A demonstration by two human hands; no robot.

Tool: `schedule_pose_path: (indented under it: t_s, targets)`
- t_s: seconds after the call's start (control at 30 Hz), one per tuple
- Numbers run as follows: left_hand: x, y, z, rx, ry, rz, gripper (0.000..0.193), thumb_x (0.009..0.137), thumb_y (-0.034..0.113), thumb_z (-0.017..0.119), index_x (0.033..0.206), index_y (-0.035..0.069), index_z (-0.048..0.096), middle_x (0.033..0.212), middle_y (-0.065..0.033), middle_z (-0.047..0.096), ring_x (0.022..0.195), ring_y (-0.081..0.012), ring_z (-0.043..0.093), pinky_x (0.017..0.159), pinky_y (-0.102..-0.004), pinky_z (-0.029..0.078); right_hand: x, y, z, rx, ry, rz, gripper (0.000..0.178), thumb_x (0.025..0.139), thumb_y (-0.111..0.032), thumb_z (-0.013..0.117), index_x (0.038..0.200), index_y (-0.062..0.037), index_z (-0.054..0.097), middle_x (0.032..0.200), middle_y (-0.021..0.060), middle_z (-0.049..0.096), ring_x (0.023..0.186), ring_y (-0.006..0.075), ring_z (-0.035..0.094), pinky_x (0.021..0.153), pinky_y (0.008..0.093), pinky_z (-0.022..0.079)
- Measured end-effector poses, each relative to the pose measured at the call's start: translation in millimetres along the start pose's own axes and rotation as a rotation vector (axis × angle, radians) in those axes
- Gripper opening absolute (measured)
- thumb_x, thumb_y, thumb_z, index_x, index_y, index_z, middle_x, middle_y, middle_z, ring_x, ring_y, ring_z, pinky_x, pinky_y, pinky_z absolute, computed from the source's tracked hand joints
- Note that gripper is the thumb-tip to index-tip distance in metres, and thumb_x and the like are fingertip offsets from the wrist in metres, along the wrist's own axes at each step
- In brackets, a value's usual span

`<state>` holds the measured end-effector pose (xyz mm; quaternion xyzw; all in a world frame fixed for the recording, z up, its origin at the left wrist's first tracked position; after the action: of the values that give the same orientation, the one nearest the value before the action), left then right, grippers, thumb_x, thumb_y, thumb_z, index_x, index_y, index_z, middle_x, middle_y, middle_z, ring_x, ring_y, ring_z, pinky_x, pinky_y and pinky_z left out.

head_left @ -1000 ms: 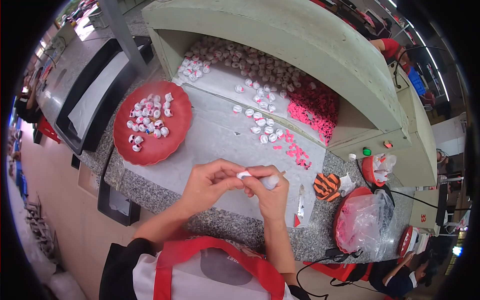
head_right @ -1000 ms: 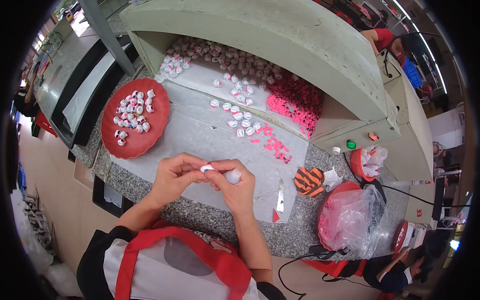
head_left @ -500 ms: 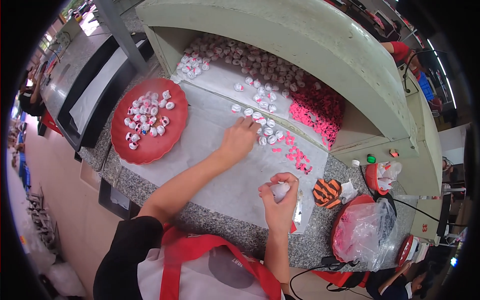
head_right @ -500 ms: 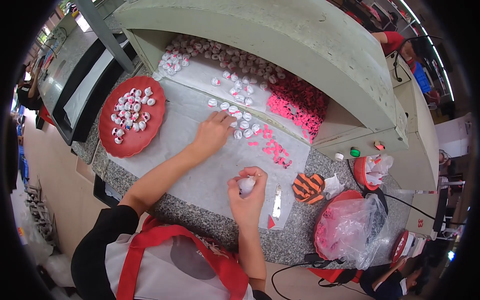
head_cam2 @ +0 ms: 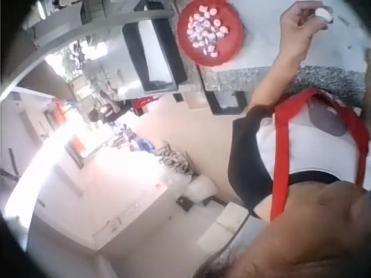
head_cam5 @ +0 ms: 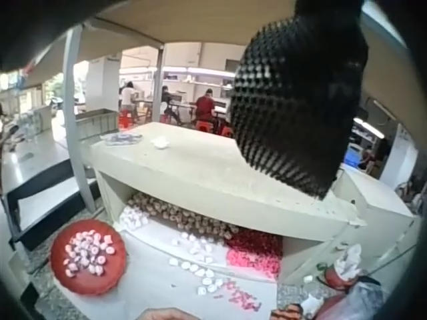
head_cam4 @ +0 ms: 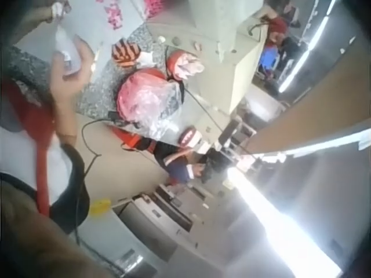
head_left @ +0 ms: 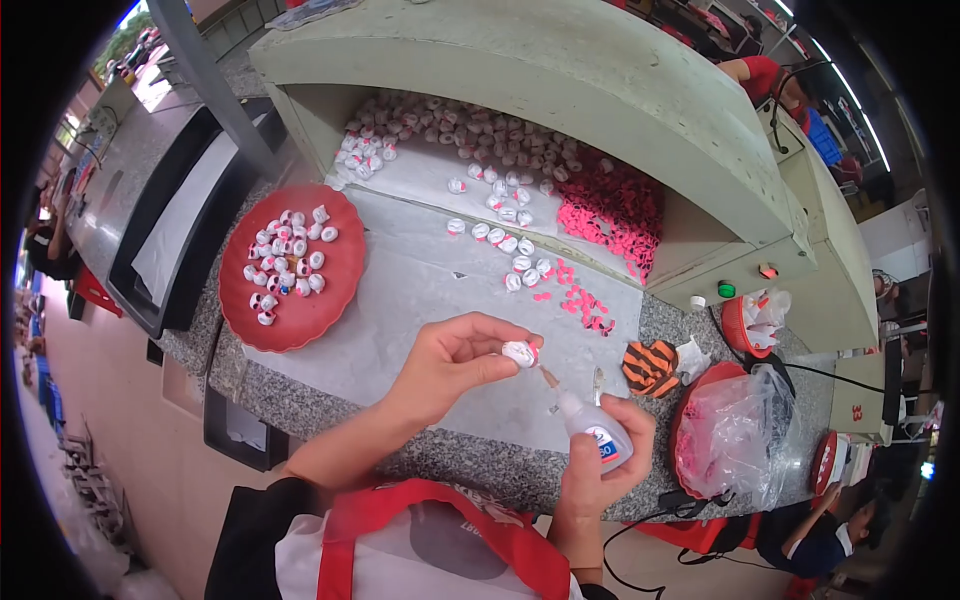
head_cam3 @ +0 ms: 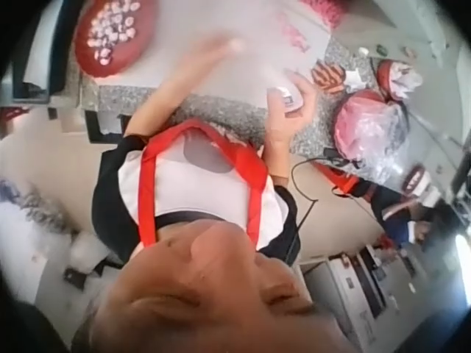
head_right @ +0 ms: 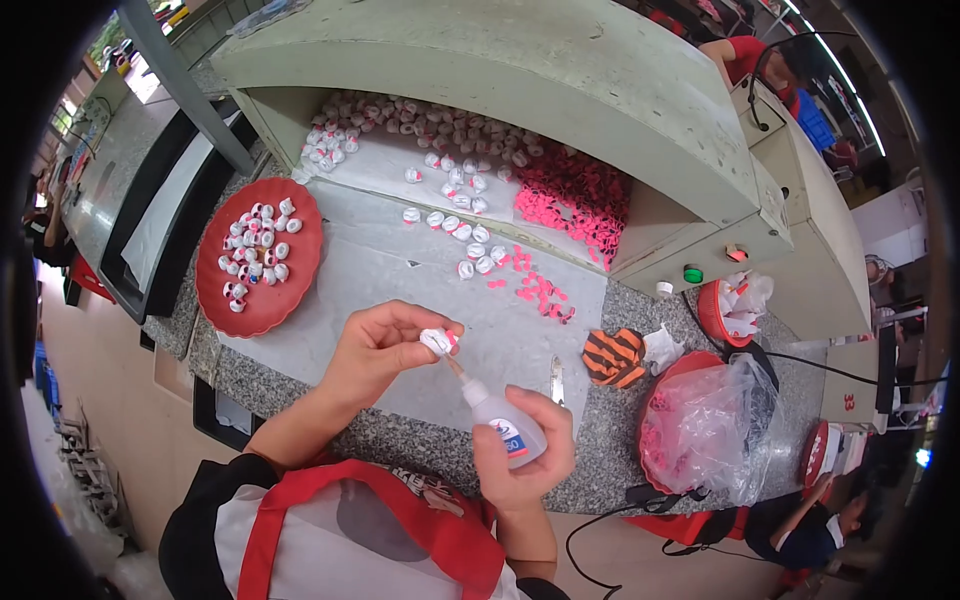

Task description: Applying glue and attaching small pink bow accessories to white cat figurines at a factory workbench.

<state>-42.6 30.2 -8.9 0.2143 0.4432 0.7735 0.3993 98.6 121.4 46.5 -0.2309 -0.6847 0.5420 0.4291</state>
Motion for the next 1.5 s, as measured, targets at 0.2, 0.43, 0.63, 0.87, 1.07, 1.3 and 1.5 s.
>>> schedule_pose_path:
  t_s: [0.2, 0.43, 0.63, 0.87, 1.07, 1.3, 1.5]
  targets:
    - [-13, 14, 5, 0.145, 0.124, 0.259, 0.035, 0.074, -0.013, 0.056, 0.107, -0.006, 0.050, 0.106, -0.0169, 0.052, 0.099, -0.0210, 0.053, 0.082, -0.0308, 0.048, -3, -13, 9, -0.254, -0.147, -0.303, 0.028, 0.064, -0.006, 0.065, 0.089, 0.0024, 0.054, 0.078, 0.0136, 0.062, 0.062, 0.0185, 0.061, 0.056, 0.0266, 0.048]
    - [-10, 17, 2, 0.258, 0.107, 0.314, 0.035, 0.073, -0.013, 0.056, 0.107, -0.006, 0.050, 0.105, -0.0165, 0.051, 0.098, -0.0214, 0.053, 0.083, -0.0314, 0.049, -4, -7, 12, -0.229, -0.117, -0.186, 0.022, 0.069, -0.010, 0.060, 0.087, 0.0008, 0.056, 0.080, 0.0080, 0.057, 0.068, 0.0129, 0.053, 0.061, 0.0224, 0.042]
    - [-8, 19, 5, 0.275, 0.089, 0.353, 0.034, 0.073, -0.013, 0.057, 0.105, -0.006, 0.050, 0.105, -0.0170, 0.051, 0.098, -0.0224, 0.054, 0.082, -0.0316, 0.049, 2, -8, 12, -0.237, -0.179, -0.311, 0.025, 0.066, -0.003, 0.064, 0.089, 0.0030, 0.054, 0.076, 0.0138, 0.062, 0.058, 0.0190, 0.061, 0.052, 0.0256, 0.048]
    - [-8, 24, 2, 0.361, 0.098, 0.356, 0.031, 0.073, -0.013, 0.056, 0.103, -0.007, 0.052, 0.105, -0.0180, 0.051, 0.098, -0.0232, 0.054, 0.082, -0.0310, 0.049, 5, -15, 17, -0.215, -0.237, -0.374, 0.024, 0.066, -0.002, 0.063, 0.088, 0.0023, 0.054, 0.074, 0.0125, 0.062, 0.056, 0.0183, 0.061, 0.050, 0.0251, 0.047]
    - [-10, 23, 2, 0.355, 0.103, 0.332, 0.030, 0.073, -0.013, 0.055, 0.103, -0.007, 0.051, 0.106, -0.0191, 0.051, 0.099, -0.0234, 0.054, 0.082, -0.0310, 0.049, 3, -15, 14, -0.262, -0.220, -0.336, 0.023, 0.066, -0.004, 0.064, 0.086, 0.0024, 0.055, 0.073, 0.0124, 0.061, 0.055, 0.0186, 0.060, 0.051, 0.0261, 0.048]
    - [-11, 24, 5, 0.270, 0.078, 0.307, 0.030, 0.074, -0.014, 0.053, 0.103, -0.008, 0.051, 0.108, -0.0191, 0.051, 0.099, -0.0229, 0.053, 0.082, -0.0317, 0.049, 5, -18, 20, -0.239, -0.251, -0.380, 0.023, 0.066, -0.003, 0.063, 0.087, 0.0030, 0.054, 0.074, 0.0126, 0.061, 0.056, 0.0196, 0.060, 0.051, 0.0266, 0.048]
    - [-8, 18, -1, 0.065, 0.140, 0.131, 0.032, 0.073, -0.013, 0.055, 0.104, -0.006, 0.048, 0.110, -0.0189, 0.053, 0.100, -0.0220, 0.054, 0.084, -0.0309, 0.046, 4, -18, 16, -0.224, -0.242, -0.378, 0.023, 0.065, -0.002, 0.063, 0.086, 0.0035, 0.054, 0.073, 0.0125, 0.061, 0.054, 0.0195, 0.060, 0.049, 0.0263, 0.047]
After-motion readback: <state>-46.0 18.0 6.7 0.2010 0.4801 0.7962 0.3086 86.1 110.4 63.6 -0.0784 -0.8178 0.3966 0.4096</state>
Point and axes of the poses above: each hand's wrist, its own x-axis towards the middle knuckle, its own z-axis out of the palm, y = z × x, the point moved 5 cm from there along x, towards the middle knuckle
